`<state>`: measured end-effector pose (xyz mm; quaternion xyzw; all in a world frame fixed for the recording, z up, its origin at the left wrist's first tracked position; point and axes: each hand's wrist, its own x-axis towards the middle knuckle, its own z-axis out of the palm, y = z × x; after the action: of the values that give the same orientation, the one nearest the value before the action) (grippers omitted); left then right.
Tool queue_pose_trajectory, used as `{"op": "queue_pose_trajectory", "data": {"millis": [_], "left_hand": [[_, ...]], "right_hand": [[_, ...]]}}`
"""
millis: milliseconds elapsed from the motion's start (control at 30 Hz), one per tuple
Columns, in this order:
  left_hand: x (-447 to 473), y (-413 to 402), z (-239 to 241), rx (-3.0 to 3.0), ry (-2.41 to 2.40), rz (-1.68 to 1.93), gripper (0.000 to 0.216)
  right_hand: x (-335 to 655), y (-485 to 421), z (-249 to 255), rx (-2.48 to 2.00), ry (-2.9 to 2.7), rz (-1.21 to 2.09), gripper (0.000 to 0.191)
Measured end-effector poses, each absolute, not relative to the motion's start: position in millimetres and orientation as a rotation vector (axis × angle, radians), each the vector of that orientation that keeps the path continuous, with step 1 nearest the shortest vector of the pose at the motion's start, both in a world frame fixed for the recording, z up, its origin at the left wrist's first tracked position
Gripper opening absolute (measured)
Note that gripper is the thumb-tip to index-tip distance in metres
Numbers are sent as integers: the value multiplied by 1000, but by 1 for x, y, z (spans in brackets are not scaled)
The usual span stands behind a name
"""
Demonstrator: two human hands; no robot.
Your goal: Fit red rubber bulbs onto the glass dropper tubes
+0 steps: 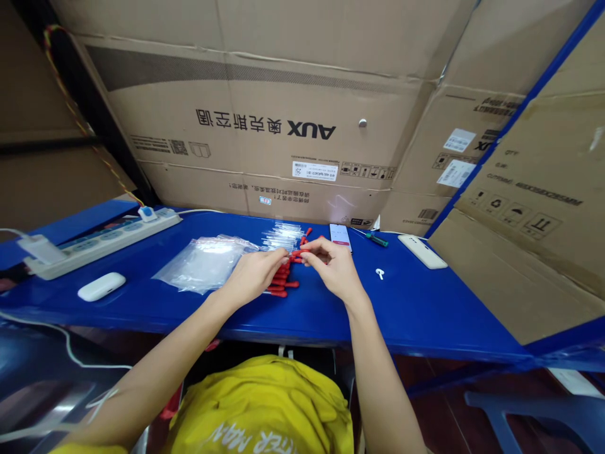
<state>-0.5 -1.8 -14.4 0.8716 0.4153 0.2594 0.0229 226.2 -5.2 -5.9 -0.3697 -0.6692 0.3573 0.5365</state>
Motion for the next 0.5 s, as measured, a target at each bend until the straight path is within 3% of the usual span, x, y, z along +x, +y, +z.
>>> {"op": "queue_pose_trajectory", "data": {"millis": [500], "left_hand": [[0,-3,-12,2733,1280,811,27]], "right_hand": [[222,-7,-8,-868,-1660,808,32]]}}
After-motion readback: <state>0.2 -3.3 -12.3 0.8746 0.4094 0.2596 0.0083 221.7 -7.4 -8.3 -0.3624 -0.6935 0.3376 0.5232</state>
